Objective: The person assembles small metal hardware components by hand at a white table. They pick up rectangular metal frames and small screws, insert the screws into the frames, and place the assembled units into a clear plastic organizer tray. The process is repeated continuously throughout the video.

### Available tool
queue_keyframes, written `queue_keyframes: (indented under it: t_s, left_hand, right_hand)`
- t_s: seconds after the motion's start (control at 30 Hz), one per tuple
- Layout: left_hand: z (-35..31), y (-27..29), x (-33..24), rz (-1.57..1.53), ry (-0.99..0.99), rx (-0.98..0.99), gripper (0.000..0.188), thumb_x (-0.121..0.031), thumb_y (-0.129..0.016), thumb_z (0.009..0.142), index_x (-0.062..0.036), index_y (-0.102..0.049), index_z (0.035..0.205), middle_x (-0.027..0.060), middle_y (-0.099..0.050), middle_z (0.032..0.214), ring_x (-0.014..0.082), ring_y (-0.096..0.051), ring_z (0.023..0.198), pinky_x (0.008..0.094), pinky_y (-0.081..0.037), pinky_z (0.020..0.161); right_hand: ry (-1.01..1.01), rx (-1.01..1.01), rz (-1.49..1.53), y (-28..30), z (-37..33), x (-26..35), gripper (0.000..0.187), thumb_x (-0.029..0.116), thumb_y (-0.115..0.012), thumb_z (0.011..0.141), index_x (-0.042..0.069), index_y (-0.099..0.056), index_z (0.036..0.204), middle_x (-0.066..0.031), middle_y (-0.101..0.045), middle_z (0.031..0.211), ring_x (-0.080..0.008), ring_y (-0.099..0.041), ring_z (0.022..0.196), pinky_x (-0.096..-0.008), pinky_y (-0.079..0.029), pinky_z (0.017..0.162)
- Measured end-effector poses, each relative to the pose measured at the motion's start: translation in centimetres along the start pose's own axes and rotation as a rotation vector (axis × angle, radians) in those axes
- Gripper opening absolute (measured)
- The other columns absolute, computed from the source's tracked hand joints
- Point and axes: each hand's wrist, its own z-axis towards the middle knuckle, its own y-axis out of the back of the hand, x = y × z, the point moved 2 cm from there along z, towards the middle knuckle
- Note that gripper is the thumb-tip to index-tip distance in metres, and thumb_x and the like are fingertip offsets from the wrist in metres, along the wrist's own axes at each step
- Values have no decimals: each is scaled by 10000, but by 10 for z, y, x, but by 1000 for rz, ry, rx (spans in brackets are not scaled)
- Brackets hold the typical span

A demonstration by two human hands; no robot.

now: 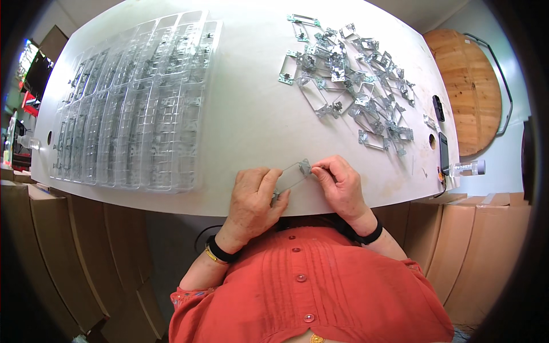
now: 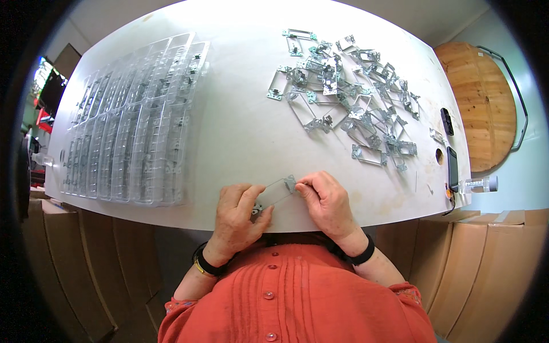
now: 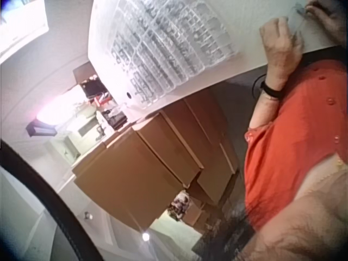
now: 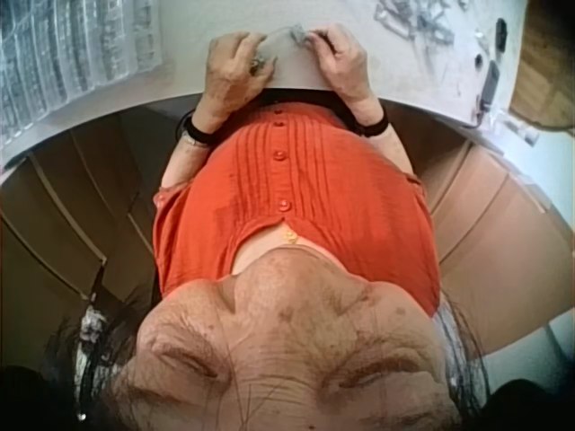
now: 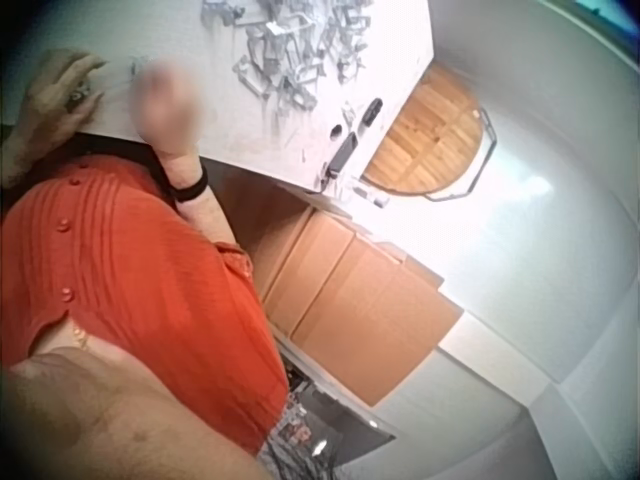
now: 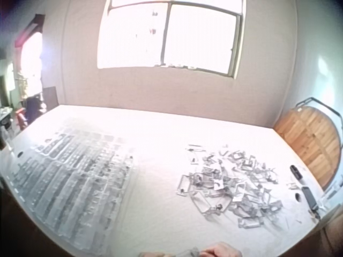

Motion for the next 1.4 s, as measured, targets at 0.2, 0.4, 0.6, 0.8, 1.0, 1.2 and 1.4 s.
queue_keyframes:
  t_s: [0.2, 0.4, 0.6, 0.8, 1.0, 1.2, 1.4]
  left_hand:
    - [0, -1, 1, 2, -2, -7, 506, -119, -887, 815, -16, -697, 1273, 161, -687, 1138, 348, -667, 1013, 463, -518, 909]
    - [0, -1, 1, 0, -10, -6, 510, -116, -889, 813, -17, -698, 1275, 162, -687, 1142, 349, -667, 1016, 464, -517, 912]
    - [1, 0, -2, -10, 2, -9, 496, -88, -882, 809, -24, -707, 1269, 156, -693, 1132, 354, -658, 1025, 463, -522, 912]
    - [6, 3, -7, -38, -5, 27, 526, -31, -852, 831, -18, -690, 1331, 172, -694, 1207, 367, -656, 1073, 462, -538, 937]
    - [17, -2, -6, -13, 98, -81, 557, 18, -812, 866, 7, -644, 1397, 208, -674, 1274, 388, -661, 1117, 461, -568, 960]
    - [12, -10, -8, 27, 258, -89, 413, -62, -794, 951, 17, -645, 1328, 191, -685, 1112, 359, -677, 983, 458, -562, 842]
    - [19, -23, -18, 106, 166, -61, 326, -103, -779, 990, 12, -655, 1269, 173, -670, 985, 348, -668, 877, 456, -538, 783]
  right_hand:
    - [38, -27, -18, -3, 2, 4, 83, 107, -761, 1033, 39, -717, 1051, -145, -692, 917, -359, -684, 831, -426, -551, 743]
    - [36, -26, -64, -2, 2, 1, 160, 159, -777, 1031, 36, -684, 988, -143, -670, 879, -363, -667, 804, -436, -537, 713]
    - [43, -155, 7, 1, 1, 5, 140, 136, -759, 1058, 36, -673, 1012, -148, -742, 1037, -250, -690, 789, -361, -563, 696]
    - [-20, 8, 120, 2, -2, 4, 109, 95, -750, 1051, 29, -668, 1020, -159, -773, 1158, -199, -708, 796, -333, -568, 698]
    - [8, 126, 80, 6, -5, 4, 86, 80, -764, 1018, 28, -699, 997, -137, -755, 982, -245, -705, 734, -352, -557, 677]
    - [-53, 227, 175, 9, -9, 10, 79, 83, -781, 1001, 19, -739, 1017, -150, -753, 968, -291, -724, 775, -375, -567, 705]
    - [190, 247, 190, 6, -8, 5, 110, 54, -801, 972, 9, -741, 1052, -145, -781, 1054, -312, -758, 872, -381, -609, 749]
